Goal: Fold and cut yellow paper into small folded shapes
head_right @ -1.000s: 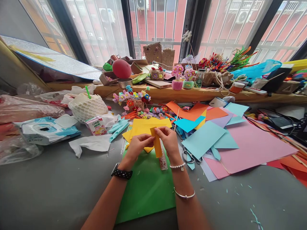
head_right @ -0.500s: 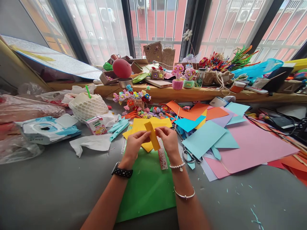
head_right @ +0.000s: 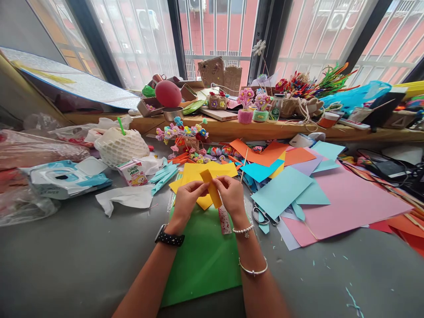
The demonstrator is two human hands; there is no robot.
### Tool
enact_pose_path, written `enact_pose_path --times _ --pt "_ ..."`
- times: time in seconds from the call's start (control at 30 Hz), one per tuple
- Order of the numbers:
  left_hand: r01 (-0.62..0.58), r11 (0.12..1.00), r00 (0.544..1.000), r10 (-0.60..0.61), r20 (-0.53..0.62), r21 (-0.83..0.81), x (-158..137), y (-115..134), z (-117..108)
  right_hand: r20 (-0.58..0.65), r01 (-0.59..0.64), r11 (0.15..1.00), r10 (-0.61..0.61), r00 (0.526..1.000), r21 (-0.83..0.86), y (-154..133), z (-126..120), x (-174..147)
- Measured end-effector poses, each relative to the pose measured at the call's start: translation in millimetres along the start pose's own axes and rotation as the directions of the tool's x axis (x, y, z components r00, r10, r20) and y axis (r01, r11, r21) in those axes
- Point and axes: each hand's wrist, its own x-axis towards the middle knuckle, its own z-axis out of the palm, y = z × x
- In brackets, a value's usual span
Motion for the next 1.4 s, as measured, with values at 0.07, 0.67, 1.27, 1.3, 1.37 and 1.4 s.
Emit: enact_pose_path --times 0.07,0.67,1.27,1.3,1.37,1.4 --pt "-0.013 1.000 0.999 0.013 -0.033 0.019 0.2 0.7 -0.6 0.034 -0.008 1.000 0.008 0.999 0.016 0.8 0.1 0.4" --pt "-0.046 0.999 0.979 0.041 -0.198 -0.019 0.9 3.5 -1.6 0.134 -0.060 0.997 0.053 0.989 0.051 5.2 2.5 0.7" --pt "-0.056 0.994 0.987 0.042 -0.153 -0.089 3.1 -1.4 -1.4 0.101 -0.064 0.997 0.059 0.993 0.047 2.0 2.0 -0.7" --pt "-0.054 0.995 0.991 0.043 -0.127 -0.083 3.1 -2.1 -1.3 0.099 -0.067 0.996 0.061 0.993 0.058 2.0 2.0 -0.4" --pt "-0.059 0.996 0.993 0.052 -0.105 -0.070 3.1 -2.5 -1.4 0.097 -0.073 0.993 0.064 0.993 0.097 2.0 1.9 0.0" --pt "-0.059 0.996 0.994 0.052 -0.100 -0.067 3.0 -2.3 -1.5 0.093 -0.074 0.990 0.063 0.994 0.120 2.0 1.9 0.1"
